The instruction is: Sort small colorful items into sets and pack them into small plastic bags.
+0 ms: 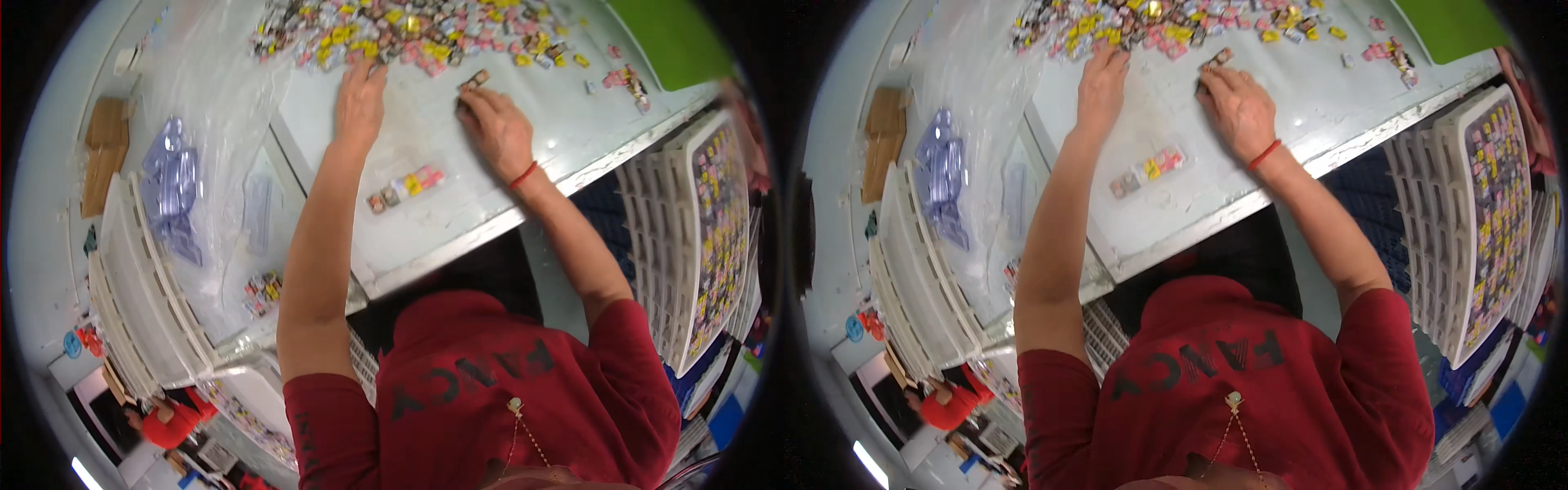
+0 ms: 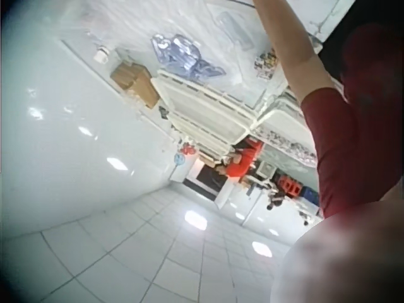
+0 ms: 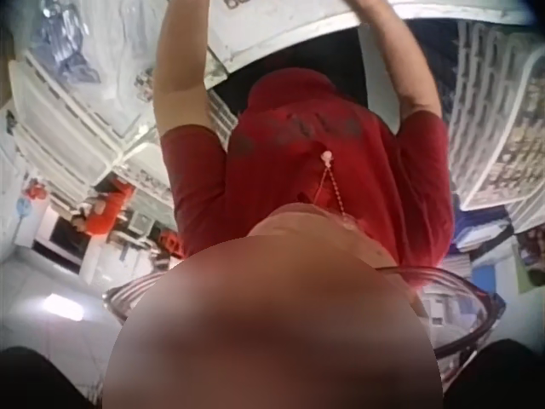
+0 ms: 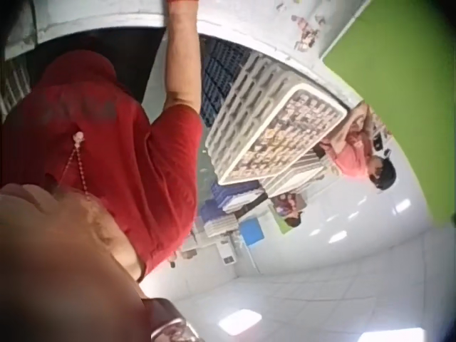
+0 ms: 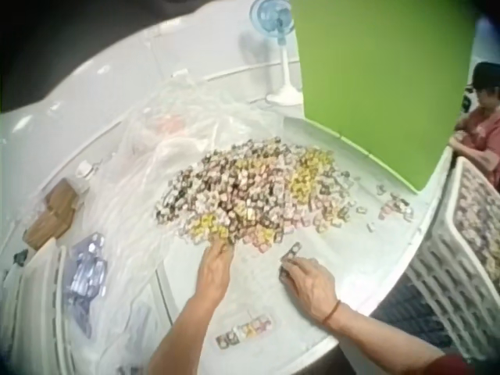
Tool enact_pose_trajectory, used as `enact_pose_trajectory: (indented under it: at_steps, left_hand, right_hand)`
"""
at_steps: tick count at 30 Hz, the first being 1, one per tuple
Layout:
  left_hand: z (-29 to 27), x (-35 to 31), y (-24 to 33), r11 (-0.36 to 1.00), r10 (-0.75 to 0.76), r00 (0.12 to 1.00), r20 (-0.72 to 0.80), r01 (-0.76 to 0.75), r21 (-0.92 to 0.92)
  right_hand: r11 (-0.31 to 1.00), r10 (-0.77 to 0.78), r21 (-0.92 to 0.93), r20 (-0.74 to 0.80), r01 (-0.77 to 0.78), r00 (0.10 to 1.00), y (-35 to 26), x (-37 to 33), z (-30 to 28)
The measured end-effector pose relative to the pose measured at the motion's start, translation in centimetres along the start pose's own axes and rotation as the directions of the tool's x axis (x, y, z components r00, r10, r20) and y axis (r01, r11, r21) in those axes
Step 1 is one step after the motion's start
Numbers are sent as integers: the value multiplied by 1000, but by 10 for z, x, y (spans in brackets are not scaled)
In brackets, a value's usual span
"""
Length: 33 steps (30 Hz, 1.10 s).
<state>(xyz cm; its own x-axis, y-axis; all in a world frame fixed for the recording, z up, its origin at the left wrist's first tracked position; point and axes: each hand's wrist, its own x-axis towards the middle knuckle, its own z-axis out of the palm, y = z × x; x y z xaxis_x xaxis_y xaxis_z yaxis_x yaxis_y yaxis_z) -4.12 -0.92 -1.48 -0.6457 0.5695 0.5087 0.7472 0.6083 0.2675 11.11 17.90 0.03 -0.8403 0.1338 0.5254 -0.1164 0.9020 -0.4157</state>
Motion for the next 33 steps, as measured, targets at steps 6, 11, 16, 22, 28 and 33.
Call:
enact_pose_trajectory:
  at_steps: [6, 11, 16, 22, 28, 33]
  left_hand:
    - [-17, -13, -7, 999, -29, 1000, -12, 29, -30]
    - [-52, -46, 29, 973, -179, 984, -12, 175, -149]
    - [-94, -97, 69, 867, -452, 881, -137, 399, -297]
    - [-84, -132, 90, 693, -631, 775, -13, 557, -458]
    - [-75, -136, 89, 782, -560, 822, -103, 483, -394]
    - [-75, -134, 91, 777, -564, 821, -87, 492, -394]
  right_hand:
    - [994, -105, 31, -43, 107, 994, 2, 5, 2]
    - [965, -115, 246, 82, 92, 990, -3, -10, -21]
    - [928, -250, 326, 192, 179, 949, -23, -20, -42]
    - [926, -337, 244, 188, 289, 922, -34, -28, -27]
    - [933, -312, 236, 158, 271, 937, -48, -36, -18]
    - [936, -339, 127, 76, 328, 938, -59, -50, -17]
